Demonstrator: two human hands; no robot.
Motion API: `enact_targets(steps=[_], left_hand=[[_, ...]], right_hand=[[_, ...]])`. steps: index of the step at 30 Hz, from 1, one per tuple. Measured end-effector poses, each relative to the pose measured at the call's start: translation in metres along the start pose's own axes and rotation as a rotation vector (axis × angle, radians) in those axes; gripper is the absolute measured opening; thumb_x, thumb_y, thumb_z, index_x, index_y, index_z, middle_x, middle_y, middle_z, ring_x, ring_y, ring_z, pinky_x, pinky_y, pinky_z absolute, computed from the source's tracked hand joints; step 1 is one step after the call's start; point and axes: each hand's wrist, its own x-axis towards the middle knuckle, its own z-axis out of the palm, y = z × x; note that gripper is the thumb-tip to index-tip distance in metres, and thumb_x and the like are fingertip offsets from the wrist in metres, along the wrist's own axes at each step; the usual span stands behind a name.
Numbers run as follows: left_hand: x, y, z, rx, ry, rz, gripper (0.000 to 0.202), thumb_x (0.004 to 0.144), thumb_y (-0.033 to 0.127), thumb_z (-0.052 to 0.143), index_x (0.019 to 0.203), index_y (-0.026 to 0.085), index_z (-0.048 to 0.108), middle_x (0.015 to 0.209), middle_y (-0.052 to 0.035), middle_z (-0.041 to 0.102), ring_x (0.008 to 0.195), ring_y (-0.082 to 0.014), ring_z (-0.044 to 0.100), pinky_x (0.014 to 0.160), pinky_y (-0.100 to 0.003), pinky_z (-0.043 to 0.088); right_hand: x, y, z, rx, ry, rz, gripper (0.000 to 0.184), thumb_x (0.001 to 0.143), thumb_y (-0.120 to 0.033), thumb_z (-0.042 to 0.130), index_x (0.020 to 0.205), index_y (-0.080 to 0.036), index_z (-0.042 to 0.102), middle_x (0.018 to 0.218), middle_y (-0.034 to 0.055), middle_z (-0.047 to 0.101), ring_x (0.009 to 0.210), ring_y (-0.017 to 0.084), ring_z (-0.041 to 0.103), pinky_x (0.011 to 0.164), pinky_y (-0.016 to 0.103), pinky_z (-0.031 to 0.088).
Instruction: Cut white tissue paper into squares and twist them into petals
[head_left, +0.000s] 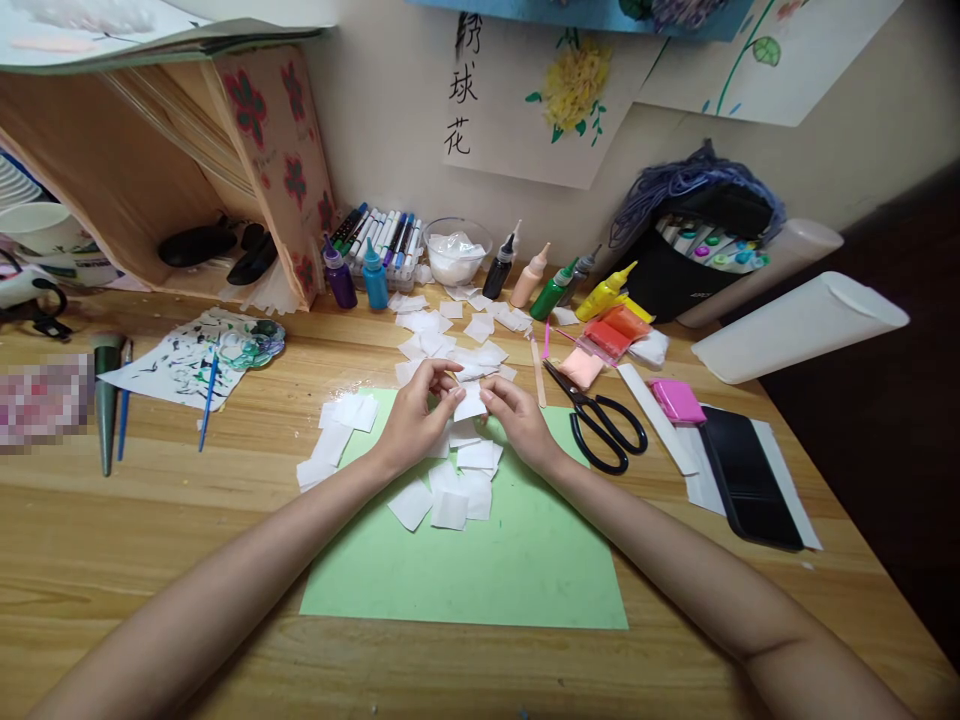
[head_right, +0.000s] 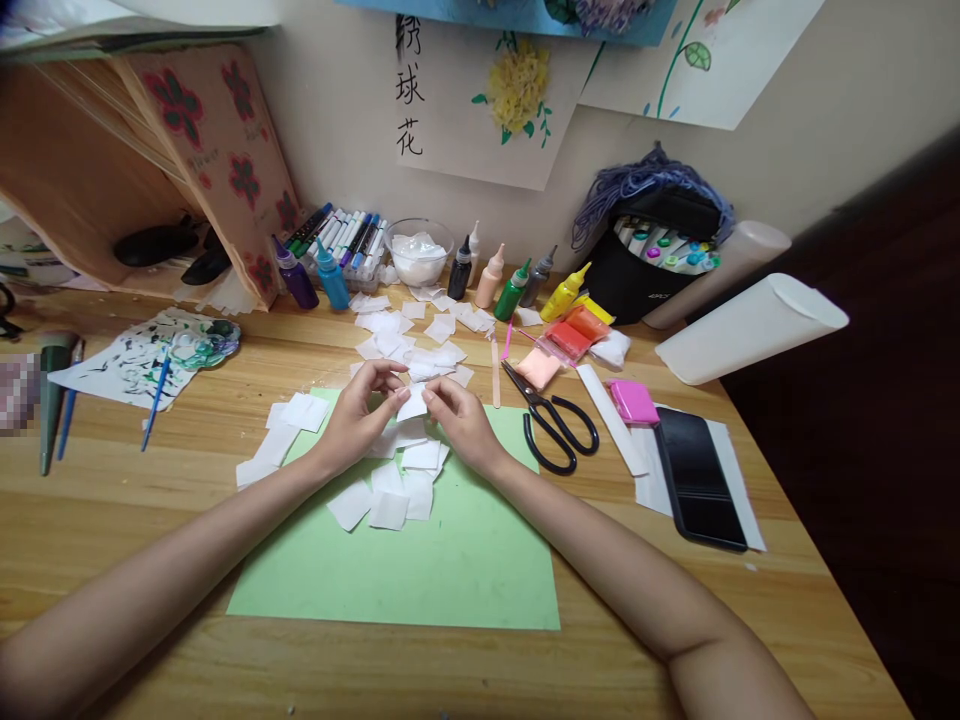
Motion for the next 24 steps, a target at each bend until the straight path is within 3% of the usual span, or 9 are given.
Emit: enact_targets(steps=[3,7,11,17,24], left_hand=[[-0.0008,0.0010,0.0004,0.063,-0.008,0.044,0.023,0.085,0.024,0.054,0.108,0.020,0.049,0.083,-0.0008,0.057,0.079,-0.0127,0.054,0.076,-0.026,0.044],[-0.0006,0.0014,0.0002,0.147,0.063,0.072,0.022,0.085,0.024,0.056,0.106,0.021,0.049,0.084,-0.0013,0.058,0.078,-0.0129,0.054,0.074,-0.027,0.044],[-0.0015,0.0036,0.0001,0.360,0.161,0.169,0.008,0.082,0.022,0.059,0.087,0.020,0.053,0.084,-0.0017,0.057,0.079,-0.0147,0.051,0.073,-0.029,0.042],[-0.0034,0.0054,0.0028,0.598,0.075,0.208,0.011,0.082,0.029,0.059,0.080,0.019,0.054,0.083,-0.0011,0.059,0.082,-0.0168,0.053,0.074,-0.032,0.036],[-0.0030,0.0039,0.0018,0.572,0.081,0.166,0.011,0.082,0.029,0.060,0.080,0.020,0.056,0.083,-0.0006,0.061,0.081,-0.0163,0.054,0.075,-0.032,0.036]], right_hand=[[-0.0004,0.0002,0.0009,-0.030,0.006,0.014,0.030,0.083,-0.046,0.054,0.072,-0.018,0.052,0.065,-0.0023,0.046,0.060,0.011,0.044,0.057,0.024,0.036],[-0.0005,0.0018,0.0017,-0.037,0.010,0.000,0.029,0.082,-0.044,0.056,0.071,-0.017,0.054,0.064,-0.0023,0.047,0.060,0.011,0.043,0.057,0.023,0.035],[0.0000,0.0040,0.0018,-0.050,0.076,0.006,0.027,0.081,-0.041,0.058,0.071,-0.016,0.057,0.062,-0.0022,0.049,0.059,0.011,0.045,0.058,0.024,0.035],[0.0013,0.0078,0.0011,-0.055,0.059,-0.003,0.030,0.083,-0.044,0.055,0.073,-0.016,0.062,0.064,-0.0004,0.055,0.061,0.012,0.050,0.060,0.025,0.040],[0.0015,0.0063,0.0012,-0.006,0.047,0.017,0.035,0.083,-0.048,0.053,0.073,-0.016,0.062,0.068,0.0010,0.058,0.062,0.013,0.054,0.063,0.026,0.044]])
